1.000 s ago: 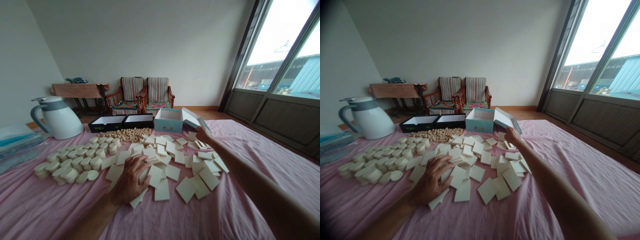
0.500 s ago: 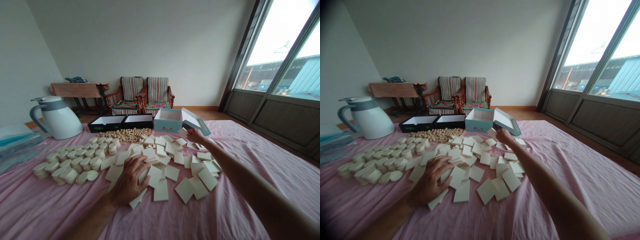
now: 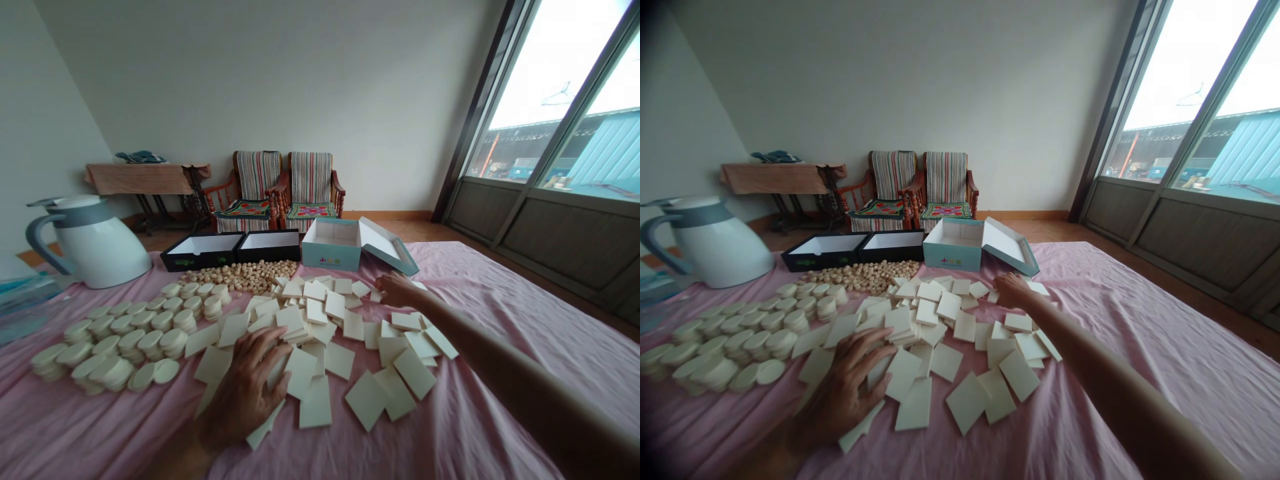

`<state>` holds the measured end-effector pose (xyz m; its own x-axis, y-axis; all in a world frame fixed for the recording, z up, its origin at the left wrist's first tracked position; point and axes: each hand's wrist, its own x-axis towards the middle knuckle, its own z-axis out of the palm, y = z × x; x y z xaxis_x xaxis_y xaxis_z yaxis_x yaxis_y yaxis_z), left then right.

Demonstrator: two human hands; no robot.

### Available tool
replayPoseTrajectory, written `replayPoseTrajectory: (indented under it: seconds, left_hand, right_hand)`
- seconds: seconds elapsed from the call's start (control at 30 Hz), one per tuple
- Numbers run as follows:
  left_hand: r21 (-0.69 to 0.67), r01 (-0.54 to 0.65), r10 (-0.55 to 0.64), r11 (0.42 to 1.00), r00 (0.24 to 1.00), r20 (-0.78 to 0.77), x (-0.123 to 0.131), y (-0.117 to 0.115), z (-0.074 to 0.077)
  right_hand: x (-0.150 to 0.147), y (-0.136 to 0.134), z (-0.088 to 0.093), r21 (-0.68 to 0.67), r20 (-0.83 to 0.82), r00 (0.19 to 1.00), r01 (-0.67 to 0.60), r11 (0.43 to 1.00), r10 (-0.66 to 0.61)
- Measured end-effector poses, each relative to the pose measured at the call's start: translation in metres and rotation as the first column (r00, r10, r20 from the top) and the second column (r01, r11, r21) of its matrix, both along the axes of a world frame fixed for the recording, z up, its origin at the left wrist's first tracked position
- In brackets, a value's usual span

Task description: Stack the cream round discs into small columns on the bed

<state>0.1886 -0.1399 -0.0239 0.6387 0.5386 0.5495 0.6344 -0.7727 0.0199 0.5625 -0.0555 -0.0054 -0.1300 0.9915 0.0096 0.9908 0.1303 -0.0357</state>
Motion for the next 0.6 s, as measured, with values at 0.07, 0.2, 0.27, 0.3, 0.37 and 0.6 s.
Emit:
replayPoseTrajectory:
  seconds: [0.07, 0.2, 0.27, 0.3, 0.37, 0.6]
  left_hand:
    - [0.004, -0.005, 0.005, 1.000, 1.000, -0.014, -0.001, 0.000, -0.002]
    - [0.032, -0.013, 0.014, 0.999, 1.000, -0.025, -0.003, 0.002, -0.005]
    - [0.046, -0.018, 0.019, 0.999, 0.999, -0.029, -0.005, 0.003, -0.007]
    - [0.052, -0.019, 0.021, 0.998, 0.999, -0.033, -0.005, 0.003, -0.009]
    - [0.066, -0.022, 0.024, 0.998, 0.999, -0.034, -0.006, 0.005, -0.011]
    - [0.067, -0.030, 0.032, 0.997, 0.999, -0.037, -0.008, 0.006, -0.016]
  right_hand:
    - [0.001, 0.002, -0.002, -0.020, -0.013, 1.000, 0.014, 1.000, -0.015]
    - [0.006, 0.004, 0.000, -0.048, -0.077, 0.996, 0.033, 0.998, -0.037]
    - [0.009, 0.005, 0.003, -0.045, -0.129, 0.991, 0.036, 0.998, -0.041]
    - [0.010, 0.006, 0.005, -0.039, -0.162, 0.986, 0.032, 0.999, -0.038]
    - [0.008, 0.009, 0.012, -0.021, -0.237, 0.971, 0.016, 1.000, -0.021]
    - [-0.020, 0.023, 0.037, -0.035, -0.838, 0.546, -0.041, 0.999, -0.008]
